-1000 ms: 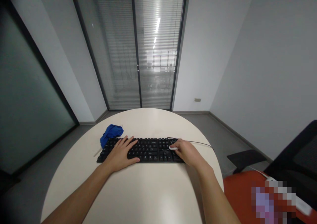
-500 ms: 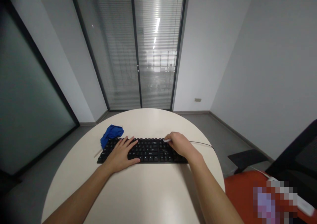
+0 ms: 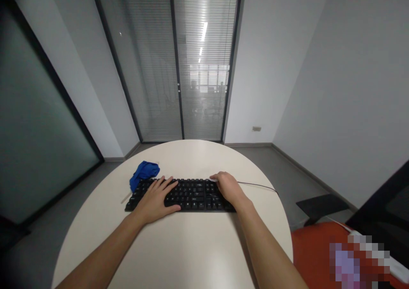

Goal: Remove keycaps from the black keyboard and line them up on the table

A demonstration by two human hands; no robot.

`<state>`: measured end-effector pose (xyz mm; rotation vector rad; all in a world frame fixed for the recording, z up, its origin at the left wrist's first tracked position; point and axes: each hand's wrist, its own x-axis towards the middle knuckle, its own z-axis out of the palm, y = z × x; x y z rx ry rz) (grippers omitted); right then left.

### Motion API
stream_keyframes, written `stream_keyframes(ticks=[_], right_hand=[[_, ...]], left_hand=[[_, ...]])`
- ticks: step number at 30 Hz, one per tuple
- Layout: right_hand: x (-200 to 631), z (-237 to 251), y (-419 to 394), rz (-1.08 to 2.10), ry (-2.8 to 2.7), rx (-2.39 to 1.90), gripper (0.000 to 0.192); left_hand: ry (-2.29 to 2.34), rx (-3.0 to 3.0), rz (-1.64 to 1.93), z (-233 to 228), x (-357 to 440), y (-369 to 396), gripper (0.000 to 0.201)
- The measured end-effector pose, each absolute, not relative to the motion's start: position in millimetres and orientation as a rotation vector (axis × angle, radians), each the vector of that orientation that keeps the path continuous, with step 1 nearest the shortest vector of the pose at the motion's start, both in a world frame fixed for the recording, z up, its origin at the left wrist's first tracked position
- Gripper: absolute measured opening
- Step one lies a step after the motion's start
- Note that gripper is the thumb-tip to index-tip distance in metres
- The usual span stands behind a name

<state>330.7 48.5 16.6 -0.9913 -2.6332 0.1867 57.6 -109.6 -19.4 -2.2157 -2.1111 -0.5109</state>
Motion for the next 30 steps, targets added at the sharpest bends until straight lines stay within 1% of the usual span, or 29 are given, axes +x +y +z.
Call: stream_keyframes(ticks=[11,13,19,23,27,30], right_hand=[[333,27,33,0.242,-2.712,-0.990,0.052],[334,30,29,0.249,-2.730,-0.988,0.050],[338,34,21,0.314,-2.749,-0.988,0.037],[335,29,25,0.408,-2.612,-0.831,0.040],[323,17,31,0.384,-2.460,-0.795,0.045],[316,9,32,0.356,-2.504,-0.787,0.036]], left_hand=[[-2.119,-2.217,-0.508,-20,58,-109,0.085],[-2.121,-2.218,-0.512,-20,58,-110,0.085],[-2.124,-2.218,-0.507,-20,58,-110,0.086],[-2.124,-2.216,-0.506,-19,58,-110,0.085],[-2.120,-2.219,-0.502,-18,59,-110,0.085],[-2.120,-2.215,-0.498,-17,59,-110,0.085]])
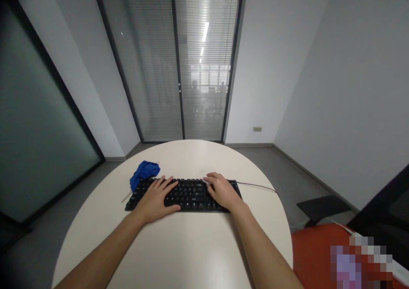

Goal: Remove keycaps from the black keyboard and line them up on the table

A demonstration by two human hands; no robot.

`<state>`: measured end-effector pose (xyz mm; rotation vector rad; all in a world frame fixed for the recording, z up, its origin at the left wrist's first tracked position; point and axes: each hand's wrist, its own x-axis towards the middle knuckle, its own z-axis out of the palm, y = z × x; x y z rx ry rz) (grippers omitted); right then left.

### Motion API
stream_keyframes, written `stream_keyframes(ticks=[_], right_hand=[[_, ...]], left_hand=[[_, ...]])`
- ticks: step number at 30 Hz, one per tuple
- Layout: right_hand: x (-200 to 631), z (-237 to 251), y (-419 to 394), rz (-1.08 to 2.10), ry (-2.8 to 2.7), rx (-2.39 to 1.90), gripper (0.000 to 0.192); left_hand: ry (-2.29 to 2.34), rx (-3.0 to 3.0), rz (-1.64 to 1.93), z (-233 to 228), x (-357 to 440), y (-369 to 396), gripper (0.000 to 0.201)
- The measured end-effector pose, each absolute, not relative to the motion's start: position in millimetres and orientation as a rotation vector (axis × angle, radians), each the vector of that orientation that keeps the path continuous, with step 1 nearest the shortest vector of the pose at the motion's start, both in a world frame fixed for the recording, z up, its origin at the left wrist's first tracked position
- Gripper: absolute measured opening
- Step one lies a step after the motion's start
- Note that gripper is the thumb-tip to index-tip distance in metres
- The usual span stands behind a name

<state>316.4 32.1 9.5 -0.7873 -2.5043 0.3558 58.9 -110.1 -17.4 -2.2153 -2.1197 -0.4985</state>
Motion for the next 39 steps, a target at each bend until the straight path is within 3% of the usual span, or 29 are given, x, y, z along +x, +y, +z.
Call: stream_keyframes(ticks=[8,23,39], right_hand=[[315,11,34,0.378,-2.573,-0.780,0.029],[320,24,25,0.353,-2.706,-0.782,0.038],[302,11,23,0.395,-2.479,-0.683,0.032]], left_hand=[[-2.125,-2.224,-0.509,-17,59,-110,0.085],[-2.125,-2.232,-0.503,-20,57,-109,0.086],[-2.104,-2.248,-0.472,-15,59,-111,0.084]])
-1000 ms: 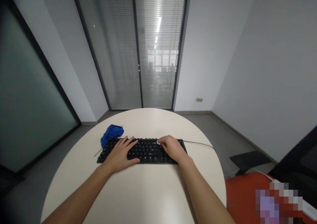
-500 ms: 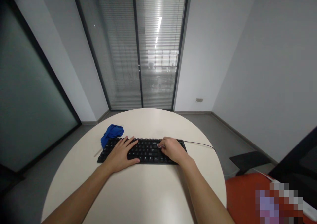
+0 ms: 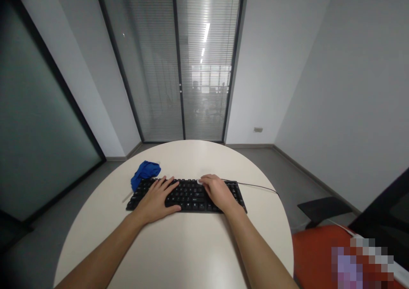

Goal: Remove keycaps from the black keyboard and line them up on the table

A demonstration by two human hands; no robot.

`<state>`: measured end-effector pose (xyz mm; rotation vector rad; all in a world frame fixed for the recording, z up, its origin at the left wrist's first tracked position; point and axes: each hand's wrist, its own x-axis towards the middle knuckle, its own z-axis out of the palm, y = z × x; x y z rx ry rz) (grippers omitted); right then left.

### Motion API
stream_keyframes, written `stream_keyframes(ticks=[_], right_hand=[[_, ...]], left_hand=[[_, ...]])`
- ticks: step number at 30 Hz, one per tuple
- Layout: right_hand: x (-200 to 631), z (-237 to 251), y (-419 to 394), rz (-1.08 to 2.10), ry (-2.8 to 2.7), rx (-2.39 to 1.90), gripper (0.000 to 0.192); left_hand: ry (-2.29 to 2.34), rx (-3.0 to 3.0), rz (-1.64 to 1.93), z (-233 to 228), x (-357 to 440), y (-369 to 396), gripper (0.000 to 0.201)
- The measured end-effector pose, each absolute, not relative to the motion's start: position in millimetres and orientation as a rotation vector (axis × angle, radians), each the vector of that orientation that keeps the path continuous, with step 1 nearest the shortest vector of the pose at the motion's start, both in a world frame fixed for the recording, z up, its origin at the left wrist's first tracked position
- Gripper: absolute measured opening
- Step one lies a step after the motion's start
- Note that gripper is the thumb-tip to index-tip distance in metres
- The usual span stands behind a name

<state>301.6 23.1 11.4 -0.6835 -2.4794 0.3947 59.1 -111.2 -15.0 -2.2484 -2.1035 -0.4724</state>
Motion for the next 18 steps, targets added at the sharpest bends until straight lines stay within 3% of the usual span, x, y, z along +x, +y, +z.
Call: stream_keyframes(ticks=[18], right_hand=[[294.5,3.5,24.3,0.383,-2.545,-0.579,0.032]], left_hand=[[-2.096,-2.231,-0.467,-16.4,59.2,-111.2,0.085]])
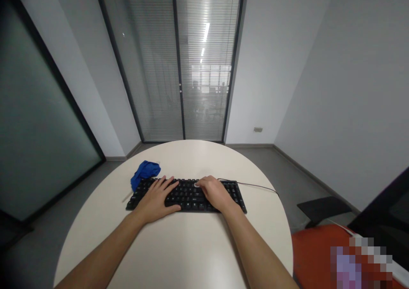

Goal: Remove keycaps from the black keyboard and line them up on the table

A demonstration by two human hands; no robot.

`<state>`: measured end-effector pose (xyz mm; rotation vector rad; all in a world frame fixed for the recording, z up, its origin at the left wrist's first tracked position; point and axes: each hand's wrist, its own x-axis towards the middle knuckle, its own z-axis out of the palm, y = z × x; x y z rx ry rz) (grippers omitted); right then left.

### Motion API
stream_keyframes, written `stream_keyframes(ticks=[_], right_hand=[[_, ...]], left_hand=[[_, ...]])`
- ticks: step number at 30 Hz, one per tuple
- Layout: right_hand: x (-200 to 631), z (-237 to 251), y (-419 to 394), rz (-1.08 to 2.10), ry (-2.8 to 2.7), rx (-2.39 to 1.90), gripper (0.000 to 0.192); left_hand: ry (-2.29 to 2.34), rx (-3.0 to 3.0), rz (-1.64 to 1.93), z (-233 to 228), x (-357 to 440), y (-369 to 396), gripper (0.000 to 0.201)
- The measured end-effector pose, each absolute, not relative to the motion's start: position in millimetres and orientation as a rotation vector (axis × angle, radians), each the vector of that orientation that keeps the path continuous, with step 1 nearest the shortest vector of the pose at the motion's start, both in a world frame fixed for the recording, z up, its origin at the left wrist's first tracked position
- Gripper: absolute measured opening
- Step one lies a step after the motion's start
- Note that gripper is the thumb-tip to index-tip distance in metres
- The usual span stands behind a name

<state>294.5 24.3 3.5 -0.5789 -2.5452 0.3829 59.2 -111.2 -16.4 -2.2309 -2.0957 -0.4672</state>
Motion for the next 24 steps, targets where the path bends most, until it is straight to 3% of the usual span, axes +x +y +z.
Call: stream_keyframes(ticks=[24], right_hand=[[306,25,0,0.535,-2.699,-0.576,0.032]], left_hand=[[-2.074,-2.228,-0.485,-21,57,-109,0.085]])
